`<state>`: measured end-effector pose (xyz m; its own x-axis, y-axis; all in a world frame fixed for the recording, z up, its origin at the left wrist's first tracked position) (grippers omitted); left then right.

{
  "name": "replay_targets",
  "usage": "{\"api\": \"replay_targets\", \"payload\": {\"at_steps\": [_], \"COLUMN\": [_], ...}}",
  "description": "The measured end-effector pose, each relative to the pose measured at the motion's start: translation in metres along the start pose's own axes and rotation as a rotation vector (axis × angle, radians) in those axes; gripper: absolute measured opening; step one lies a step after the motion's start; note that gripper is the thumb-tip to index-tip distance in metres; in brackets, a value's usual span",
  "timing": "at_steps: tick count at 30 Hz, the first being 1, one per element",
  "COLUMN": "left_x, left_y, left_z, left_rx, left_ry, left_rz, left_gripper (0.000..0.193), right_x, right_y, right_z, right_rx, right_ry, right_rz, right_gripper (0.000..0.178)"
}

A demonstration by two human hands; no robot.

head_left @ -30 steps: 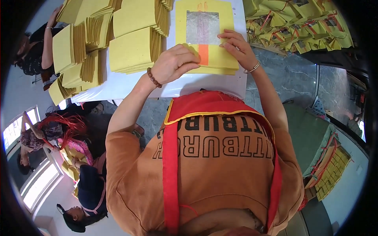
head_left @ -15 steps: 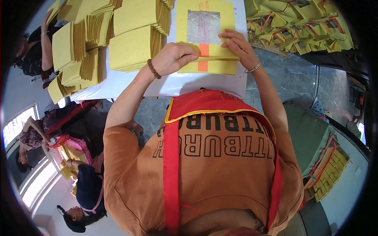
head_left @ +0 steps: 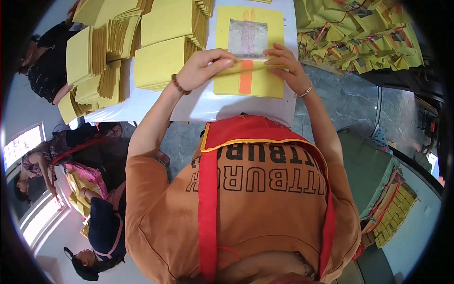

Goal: Folding and stacking yellow joss paper on a production table.

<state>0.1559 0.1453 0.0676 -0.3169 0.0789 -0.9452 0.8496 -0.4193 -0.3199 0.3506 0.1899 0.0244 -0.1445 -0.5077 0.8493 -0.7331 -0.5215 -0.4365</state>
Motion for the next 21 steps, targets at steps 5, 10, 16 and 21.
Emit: {"api": "replay_targets", "payload": {"at_steps": [5,10,16,21], "left_x": [-0.01,0.002,-0.036,-0.033], "left_y": [-0.015,-0.005,0.009,0.029], "left_z": [0.014,0.004,0.032,0.049], "left_rx": [-0.053,-0.187,-0.229,-0.136], "left_ry": [0.173,0.224,0.492,0.457], "left_rz": [-0.015,-0.825,-0.982,-0.833], "left_gripper": [0.047,0.045,0.034,0.031], "right_x": [-0.005,0.003,0.062,0.073], "right_y": [0.001,-0.005,-0.019,-0.01], "right_z": [-0.001,-0.004,0.007,0.033], "right_rx": [-0.005,-0.012,0.041,0.104], "right_ry": [0.022,0.003,-0.219,-0.164], "right_rz": [-0.076,-0.105,0.39,0.374], "right_gripper": [0.022,0.024,0.03,0.028]}}
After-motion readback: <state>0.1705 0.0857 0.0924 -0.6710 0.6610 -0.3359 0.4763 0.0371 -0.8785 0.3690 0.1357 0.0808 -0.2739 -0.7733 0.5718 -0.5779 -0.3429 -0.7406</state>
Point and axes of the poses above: each hand's wrist, its own z-axis away from the middle knuckle, its own y-axis out of the palm, x = y × z, the point moved 8 cm from there along -z, towards the middle knuckle, and after that the axes turned 1 degree about x, right-handed, at the moved point
